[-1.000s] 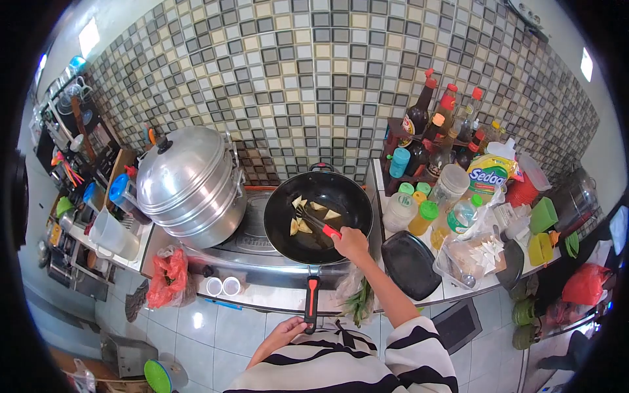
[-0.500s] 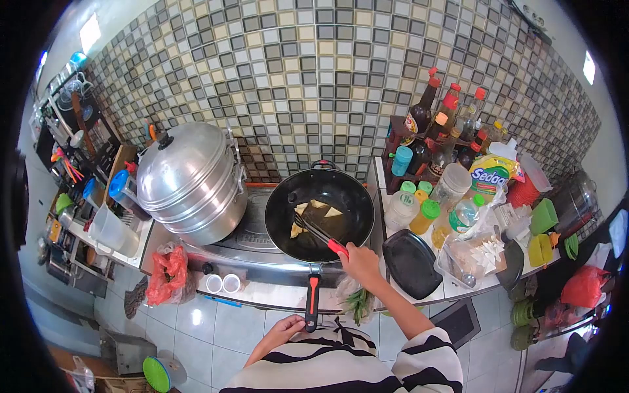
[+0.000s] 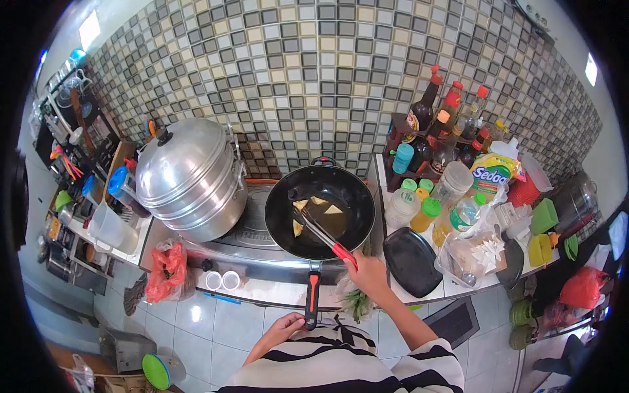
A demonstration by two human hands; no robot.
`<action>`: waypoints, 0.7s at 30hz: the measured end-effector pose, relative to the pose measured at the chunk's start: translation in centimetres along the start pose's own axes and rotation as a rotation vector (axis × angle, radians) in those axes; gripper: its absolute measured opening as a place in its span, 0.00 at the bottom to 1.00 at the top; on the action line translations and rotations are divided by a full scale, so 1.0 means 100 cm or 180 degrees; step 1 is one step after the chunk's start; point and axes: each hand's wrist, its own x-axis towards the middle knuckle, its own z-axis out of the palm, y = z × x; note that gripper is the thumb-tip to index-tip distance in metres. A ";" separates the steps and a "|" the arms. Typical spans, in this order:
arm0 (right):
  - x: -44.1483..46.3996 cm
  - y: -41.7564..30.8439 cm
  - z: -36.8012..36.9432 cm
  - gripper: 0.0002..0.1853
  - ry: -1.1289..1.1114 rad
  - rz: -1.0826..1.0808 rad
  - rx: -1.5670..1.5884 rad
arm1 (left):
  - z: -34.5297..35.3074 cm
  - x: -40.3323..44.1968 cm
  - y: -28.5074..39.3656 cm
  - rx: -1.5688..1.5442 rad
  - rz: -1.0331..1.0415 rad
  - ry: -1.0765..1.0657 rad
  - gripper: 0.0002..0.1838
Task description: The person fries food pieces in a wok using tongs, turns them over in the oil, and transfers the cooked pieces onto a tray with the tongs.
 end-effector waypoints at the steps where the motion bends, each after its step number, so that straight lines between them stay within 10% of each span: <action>1: -0.001 0.000 -0.001 0.14 -0.0003 -0.0003 0.0000 | 0.001 -0.001 0.002 0.0042 -0.0021 0.0021 0.12; 21: -0.014 -0.003 -0.013 0.14 -0.0033 -0.0067 -0.0240 | 0.005 -0.002 0.002 -0.0025 0.0055 0.0084 0.12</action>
